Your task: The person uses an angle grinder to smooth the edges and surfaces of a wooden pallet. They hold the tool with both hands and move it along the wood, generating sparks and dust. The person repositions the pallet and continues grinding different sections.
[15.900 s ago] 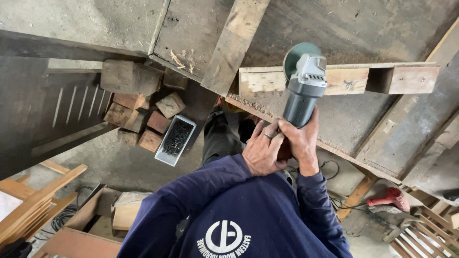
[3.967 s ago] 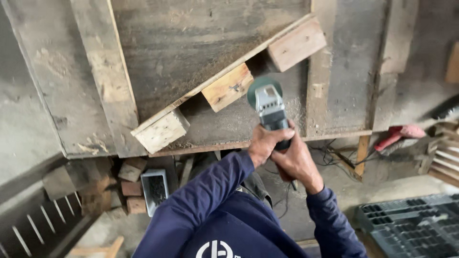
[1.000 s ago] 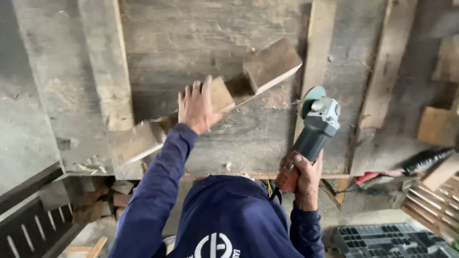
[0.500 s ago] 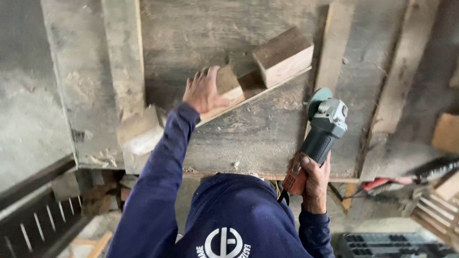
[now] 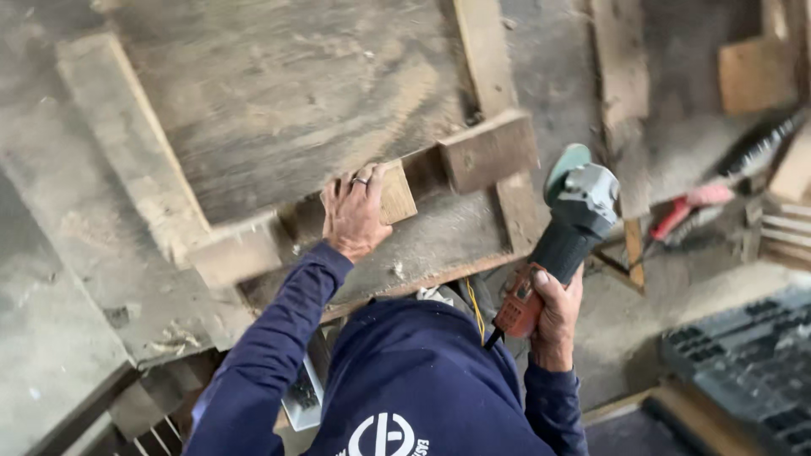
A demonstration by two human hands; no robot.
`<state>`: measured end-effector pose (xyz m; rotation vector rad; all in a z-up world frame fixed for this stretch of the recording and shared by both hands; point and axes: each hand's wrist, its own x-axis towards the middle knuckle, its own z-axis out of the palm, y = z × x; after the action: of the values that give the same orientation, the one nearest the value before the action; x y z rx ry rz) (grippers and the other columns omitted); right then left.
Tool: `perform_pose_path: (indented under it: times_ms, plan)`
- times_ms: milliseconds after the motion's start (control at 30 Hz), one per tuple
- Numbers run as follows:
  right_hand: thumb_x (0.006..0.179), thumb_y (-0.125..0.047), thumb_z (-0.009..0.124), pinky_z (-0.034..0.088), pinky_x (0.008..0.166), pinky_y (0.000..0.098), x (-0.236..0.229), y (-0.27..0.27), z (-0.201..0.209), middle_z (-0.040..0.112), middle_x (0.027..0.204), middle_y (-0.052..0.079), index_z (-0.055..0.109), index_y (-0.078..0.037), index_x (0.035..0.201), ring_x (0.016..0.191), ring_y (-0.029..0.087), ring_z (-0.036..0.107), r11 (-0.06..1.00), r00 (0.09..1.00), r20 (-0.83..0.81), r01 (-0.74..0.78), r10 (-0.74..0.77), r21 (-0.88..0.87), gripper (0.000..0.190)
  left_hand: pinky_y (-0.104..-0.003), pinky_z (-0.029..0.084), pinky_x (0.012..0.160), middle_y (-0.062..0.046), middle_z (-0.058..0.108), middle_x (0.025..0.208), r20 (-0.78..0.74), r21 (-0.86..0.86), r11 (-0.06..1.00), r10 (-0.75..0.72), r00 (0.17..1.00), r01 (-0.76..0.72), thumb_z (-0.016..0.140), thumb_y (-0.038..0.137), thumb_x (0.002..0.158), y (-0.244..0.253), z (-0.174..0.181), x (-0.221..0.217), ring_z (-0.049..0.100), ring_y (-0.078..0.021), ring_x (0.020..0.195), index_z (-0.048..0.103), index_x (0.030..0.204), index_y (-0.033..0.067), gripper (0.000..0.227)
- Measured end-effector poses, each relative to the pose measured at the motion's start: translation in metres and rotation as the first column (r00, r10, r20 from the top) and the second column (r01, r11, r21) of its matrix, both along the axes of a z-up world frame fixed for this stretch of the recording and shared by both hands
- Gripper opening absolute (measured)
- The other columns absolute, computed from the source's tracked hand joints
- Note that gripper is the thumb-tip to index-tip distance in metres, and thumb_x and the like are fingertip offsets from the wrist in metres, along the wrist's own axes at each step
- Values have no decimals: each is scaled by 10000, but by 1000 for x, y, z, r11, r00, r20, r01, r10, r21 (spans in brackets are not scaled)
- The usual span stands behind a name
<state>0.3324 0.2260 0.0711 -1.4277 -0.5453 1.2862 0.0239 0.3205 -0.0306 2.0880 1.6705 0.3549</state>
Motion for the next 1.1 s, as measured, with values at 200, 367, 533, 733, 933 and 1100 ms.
perform_pose_path:
  times_ms: [200,367,533,733,933,1100]
  plan:
    - [794,-229,763,610,631,392,27,-64,-4,609,977,98,442,-90,1341,734,218,662,987,978,128,162,-163,20,649,-544,353,1122,-130,519,1415,-128,79,861,-491,862,502,890,237,601,45,-4,40,489,-305,1309,433,1504,49,1029]
    - [802,-261,813,595,701,365,15,-92,-7,623,1022,98,478,-51,1373,809,217,675,981,976,103,190,-194,44,695,-636,252,1174,-187,476,1437,-402,1,781,-572,715,625,774,213,774,48,-5,97,412,-383,1387,388,1507,39,847]
    - [726,-277,813,594,579,386,15,-104,-12,632,882,110,455,-85,1283,648,231,665,969,972,22,234,-233,-83,689,-654,141,1175,-291,230,1635,-175,-152,861,-507,844,485,783,353,628,6,-1,148,167,-466,1478,235,1572,-32,1157]
    - [827,-311,797,600,635,402,44,-118,-29,632,961,120,489,-28,1288,729,233,665,975,974,-39,222,-222,-6,622,-703,155,1230,-203,239,1689,-249,152,835,-486,838,529,725,247,843,-41,-28,248,145,-442,1580,275,1607,41,910]
    - [870,-380,727,624,610,433,84,-143,-39,683,970,142,500,-38,1243,707,274,704,968,958,-143,249,-247,-3,555,-723,141,1216,-142,431,1536,-217,-71,797,-599,771,599,635,170,903,-34,-25,268,311,-388,1475,370,1531,95,686]
    - [944,-350,721,605,661,407,107,-160,-25,664,968,156,568,43,1221,748,276,690,988,977,-154,153,-149,8,504,-731,116,1210,-90,442,1523,-219,-171,749,-663,716,641,680,112,824,-57,18,236,375,-318,1409,358,1513,99,761]
